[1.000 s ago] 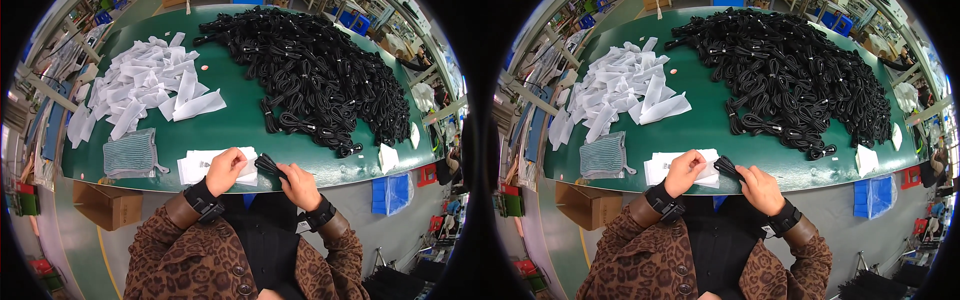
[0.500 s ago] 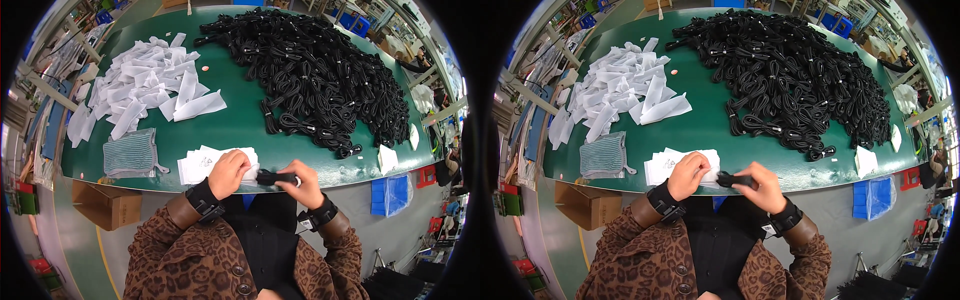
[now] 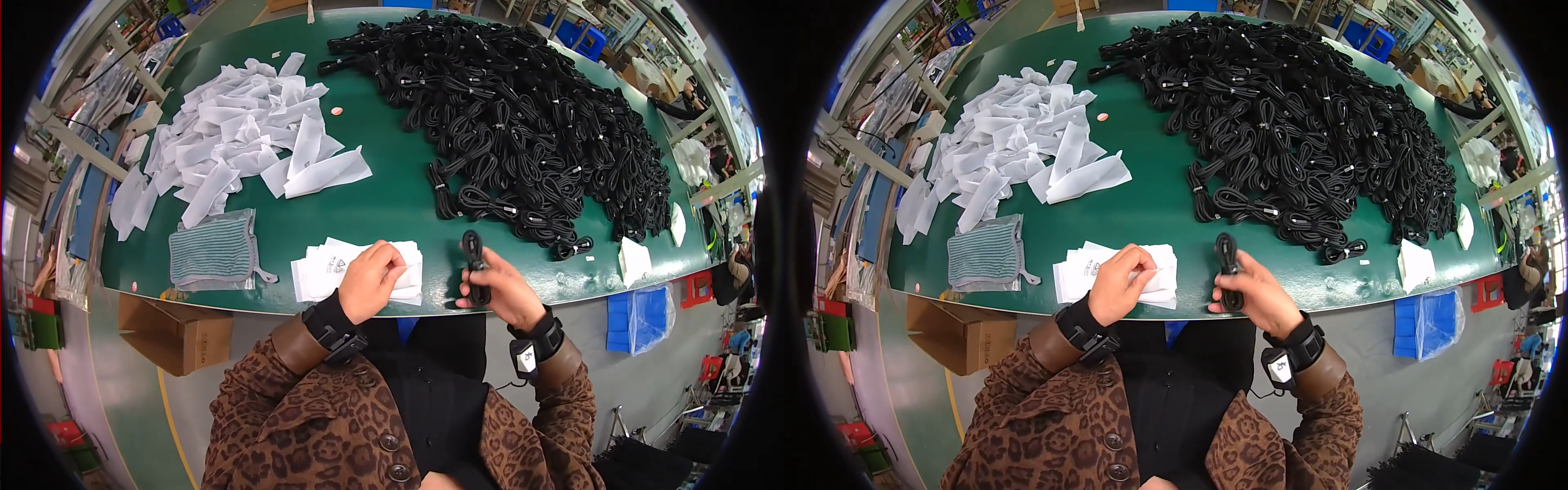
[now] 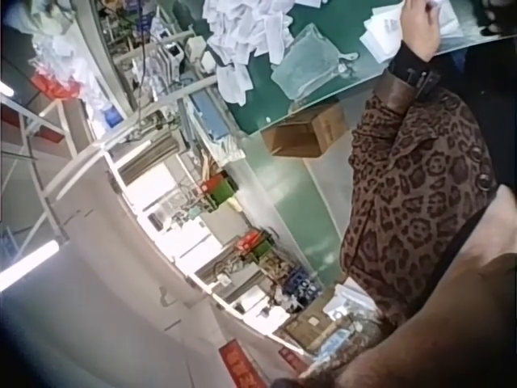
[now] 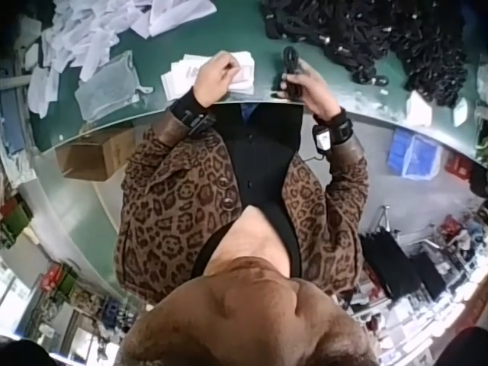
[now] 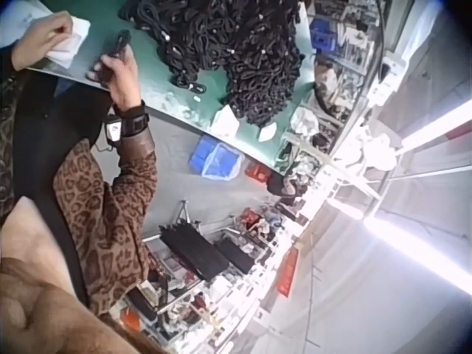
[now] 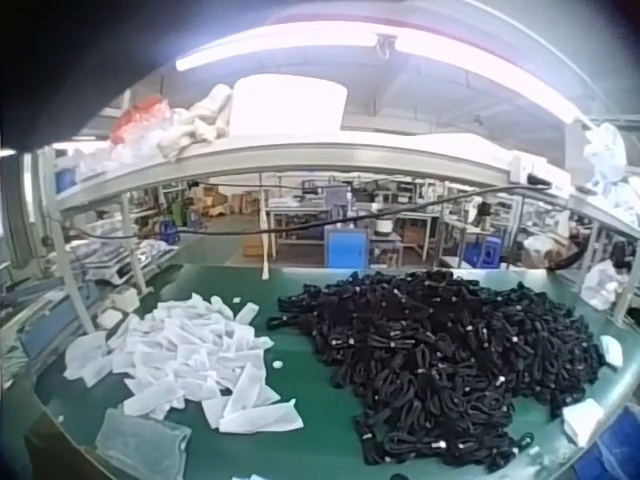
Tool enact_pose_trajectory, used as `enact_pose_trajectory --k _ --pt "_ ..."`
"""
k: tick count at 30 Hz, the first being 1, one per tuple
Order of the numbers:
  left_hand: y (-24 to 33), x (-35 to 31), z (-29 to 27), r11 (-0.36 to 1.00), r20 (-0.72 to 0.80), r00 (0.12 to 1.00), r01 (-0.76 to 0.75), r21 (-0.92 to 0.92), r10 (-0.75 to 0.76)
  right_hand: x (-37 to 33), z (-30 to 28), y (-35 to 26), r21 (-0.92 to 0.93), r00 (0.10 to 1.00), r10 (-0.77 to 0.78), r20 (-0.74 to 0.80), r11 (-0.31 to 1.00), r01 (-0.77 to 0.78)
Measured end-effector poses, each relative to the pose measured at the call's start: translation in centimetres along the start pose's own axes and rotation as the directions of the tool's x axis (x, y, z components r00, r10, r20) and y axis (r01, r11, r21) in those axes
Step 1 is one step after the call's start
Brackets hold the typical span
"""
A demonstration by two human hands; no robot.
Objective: The person packages black cables by hand, picking up a cable from a pile, sliding it into a white plastic sleeve, and setting the packaged item aside.
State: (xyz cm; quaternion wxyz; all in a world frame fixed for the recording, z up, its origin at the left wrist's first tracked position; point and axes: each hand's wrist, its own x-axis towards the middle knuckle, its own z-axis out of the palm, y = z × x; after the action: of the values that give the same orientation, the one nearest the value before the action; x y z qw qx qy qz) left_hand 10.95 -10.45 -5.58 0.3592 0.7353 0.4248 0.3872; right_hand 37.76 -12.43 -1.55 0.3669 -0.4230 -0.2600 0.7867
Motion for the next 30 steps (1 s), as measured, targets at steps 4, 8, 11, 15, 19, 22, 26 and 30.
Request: enact_pose_trajectory --k 4,8,11,15,19,22,26,30 --pt "0.1 0.2 0.0 1.0 0.008 1.0 -0.003 0.009 0.003 -0.1 0.7 1.4 -0.345 0.987 -0.16 -0.005 0.927 0.149" --pt "0.3 0.3 0.0 1.0 0.018 1.0 0.0 0.025 0.0 0.0 1.2 2.6 -0.78 0.878 -0.453 0.156 0.489 0.391" --pt "0.3 0.2 0.0 1.0 0.013 1.0 0.016 -0.002 -0.016 -0.3 2.0 2.4 -0.907 0.814 -0.503 0.29 0.128 0.402" --pt "0.5 0.2 -0.1 1.0 0.008 1.0 0.008 -0.021 -0.008 -0.9 2.7 1.9 -0.933 0.825 -0.436 0.359 -0.134 0.335" --pt "0.8 0.3 -0.2 0.998 0.01 0.999 -0.049 -0.034 0.049 -0.8 2.8 1.4 -0.919 0.821 -0.414 0.393 -0.161 0.359" --pt "1.5 0.6 -0.3 0.938 0.058 0.945 -0.326 0.118 0.321 -0.6 2.6 1.4 -0.903 0.813 -0.401 0.422 -0.107 0.416" --pt "2.6 1.2 -0.3 0.898 0.053 0.911 -0.411 0.156 0.408 0.7 2.2 2.4 -0.857 0.861 -0.431 0.27 0.3 0.419" --pt "3.1 2.0 -0.9 0.952 -0.026 0.953 -0.299 0.068 0.301 1.3 3.3 1.2 -0.839 0.7 -0.568 0.432 0.032 0.543"
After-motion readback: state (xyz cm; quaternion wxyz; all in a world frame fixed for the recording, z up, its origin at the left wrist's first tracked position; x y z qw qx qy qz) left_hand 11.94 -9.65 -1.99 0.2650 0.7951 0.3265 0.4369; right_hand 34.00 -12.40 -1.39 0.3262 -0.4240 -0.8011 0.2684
